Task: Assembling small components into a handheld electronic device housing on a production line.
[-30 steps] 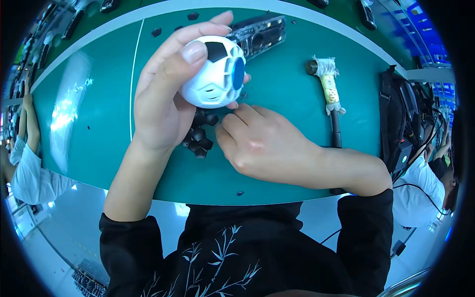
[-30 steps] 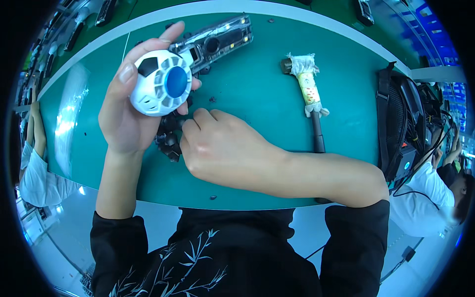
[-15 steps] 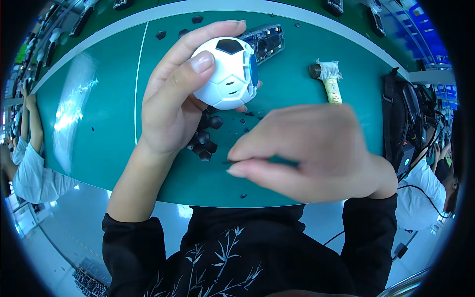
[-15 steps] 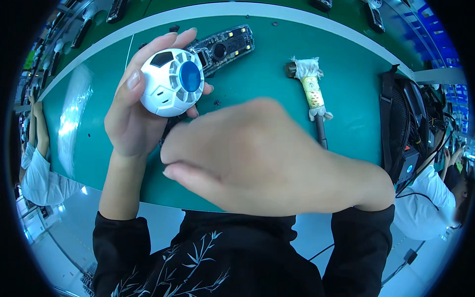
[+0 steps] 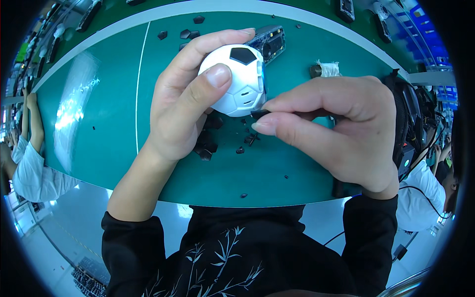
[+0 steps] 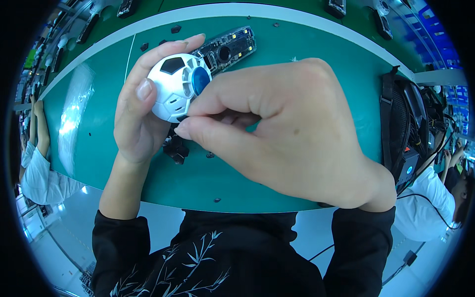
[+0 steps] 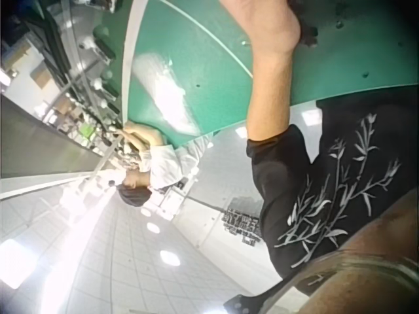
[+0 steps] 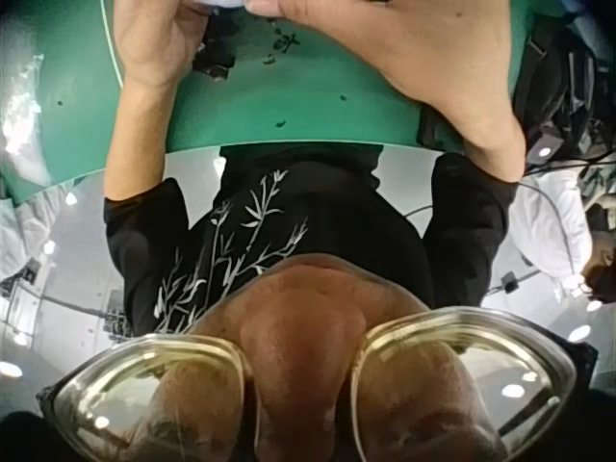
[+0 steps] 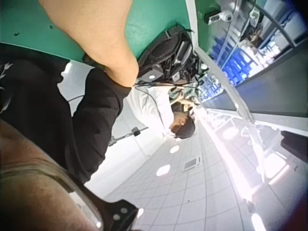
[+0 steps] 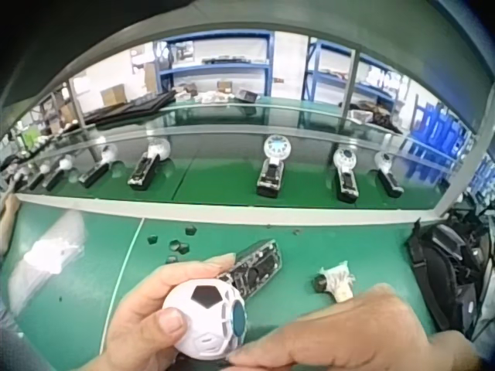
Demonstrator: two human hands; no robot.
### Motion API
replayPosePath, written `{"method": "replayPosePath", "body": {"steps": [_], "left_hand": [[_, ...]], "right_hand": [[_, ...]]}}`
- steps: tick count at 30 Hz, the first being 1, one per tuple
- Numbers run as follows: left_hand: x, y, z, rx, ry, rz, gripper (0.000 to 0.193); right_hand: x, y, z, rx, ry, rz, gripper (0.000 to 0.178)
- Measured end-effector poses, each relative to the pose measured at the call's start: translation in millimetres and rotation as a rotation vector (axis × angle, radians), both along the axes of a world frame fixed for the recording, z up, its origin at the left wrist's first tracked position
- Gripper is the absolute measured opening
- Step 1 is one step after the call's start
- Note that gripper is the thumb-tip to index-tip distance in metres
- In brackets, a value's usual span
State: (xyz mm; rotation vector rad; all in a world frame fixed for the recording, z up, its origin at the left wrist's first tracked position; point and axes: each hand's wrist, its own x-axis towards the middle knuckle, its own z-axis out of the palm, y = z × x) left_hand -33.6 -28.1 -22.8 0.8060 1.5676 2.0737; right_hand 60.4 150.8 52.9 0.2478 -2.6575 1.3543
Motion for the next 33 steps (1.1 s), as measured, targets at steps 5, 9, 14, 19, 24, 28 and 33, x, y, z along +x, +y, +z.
{"method": "replayPosePath", "body": {"steps": [5,9,14,19,24,28,33], "left_hand": [[0,0,-1,-0.042,0.105,-0.019,0.058],[1,1,1,-0.057,0.069,-0.02,0.061],[5,6,-2,0.056,0.005,0.013,0.068],[9,8,4,0.013,0.054,0.001,0.076],[5,6,2,-0.014,0.062,0.028,0.079],[-2,3,-5,0.081,0.014,-0.052,0.065],[-1,4,-6,0.103,-0.066,-0.048,0.059]], "right_hand": [[-1,0,-2,-0.035,0.016,-0.007,0.01],[-8,0,-11,-0.072,0.016,-0.036,0.011],[-14,1,-17,-0.095,-0.054,-0.053,0.016],[-18,5,-21,-0.089,-0.083,0.021,0.018],[-20,3,-22,-0.264,-0.206,0.059,0.016],[-21,6,-22,-0.299,-0.235,0.103,0.013],[-20,10,-20,-0.254,-0.255,0.154,0.011]]}}
